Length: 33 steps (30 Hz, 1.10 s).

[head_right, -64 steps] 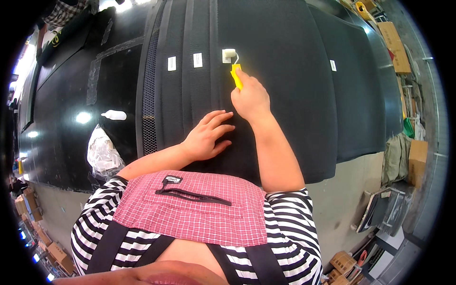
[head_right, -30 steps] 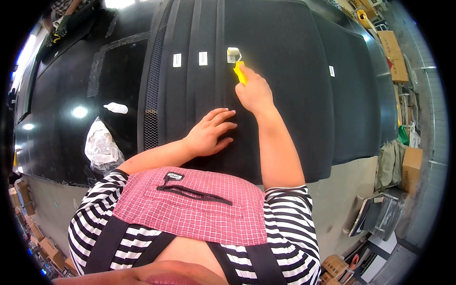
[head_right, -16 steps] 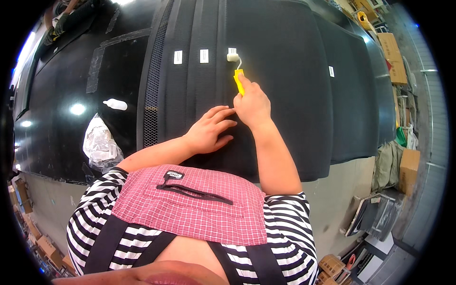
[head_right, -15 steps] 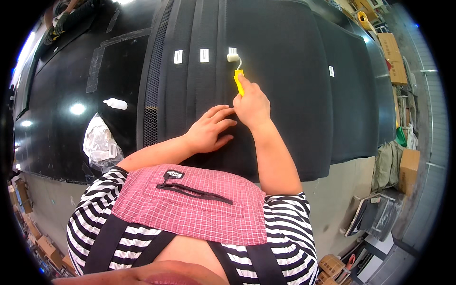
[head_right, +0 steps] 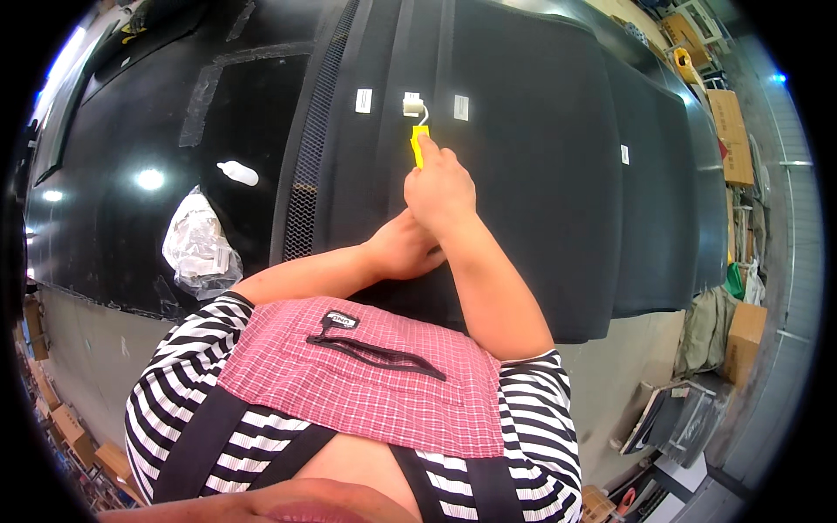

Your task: The person assembles car floor mats by applying glue from a white bottle to the edges of a black mat and pressing down small white rectangular pieces. They use a yellow roller tool to smooth the pieces onto the mat surface. The person handles multiple mats, stacking them on a metal table in a workshop environment.

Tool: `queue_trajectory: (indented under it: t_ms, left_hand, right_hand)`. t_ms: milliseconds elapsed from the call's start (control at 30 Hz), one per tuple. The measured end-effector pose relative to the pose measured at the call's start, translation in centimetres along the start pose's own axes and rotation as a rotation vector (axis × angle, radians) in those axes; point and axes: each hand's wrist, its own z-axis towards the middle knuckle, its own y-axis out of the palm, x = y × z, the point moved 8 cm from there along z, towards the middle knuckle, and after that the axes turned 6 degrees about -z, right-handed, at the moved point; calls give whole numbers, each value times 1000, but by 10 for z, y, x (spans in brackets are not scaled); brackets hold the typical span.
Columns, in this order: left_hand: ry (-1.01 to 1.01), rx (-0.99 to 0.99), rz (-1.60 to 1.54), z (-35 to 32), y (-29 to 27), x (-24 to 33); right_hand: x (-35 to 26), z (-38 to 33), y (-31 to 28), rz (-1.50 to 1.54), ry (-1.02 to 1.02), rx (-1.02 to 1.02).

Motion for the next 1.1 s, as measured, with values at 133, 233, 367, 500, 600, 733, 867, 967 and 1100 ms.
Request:
queue_trajectory:
  t_ms: [133, 233, 367, 500, 600, 733, 867, 967, 1100]
  left_hand:
    - [30, 70, -66, 1, -7, 1]
    - [13, 32, -85, 0, -5, 0]
    - [-4, 5, -74, -1, -3, -2]
    - [29, 61, -15, -1, -8, 2]
    - [26, 69, -1, 0, -9, 3]
    - [31, 87, -3, 0, -13, 4]
    - [2, 77, -57, -1, -14, 2]
    - [37, 113, -109, -2, -15, 4]
    - [19, 51, -84, -3, 0, -5]
  right_hand:
    - [-7, 17, 14, -79, 27, -18]
    - [-13, 24, 13, -119, 48, -60]
    - [-19, 37, 5, -102, 61, -111]
    - [-22, 49, -5, -98, 70, -109]
    - [-15, 59, -8, -70, 59, -72]
    - [-5, 53, -21, 125, -26, 63]
    - [4, 20, -10, 165, -45, 64]
    - [-8, 9, -3, 92, -32, 50]
    - [-9, 8, 13, -25, 13, -33]
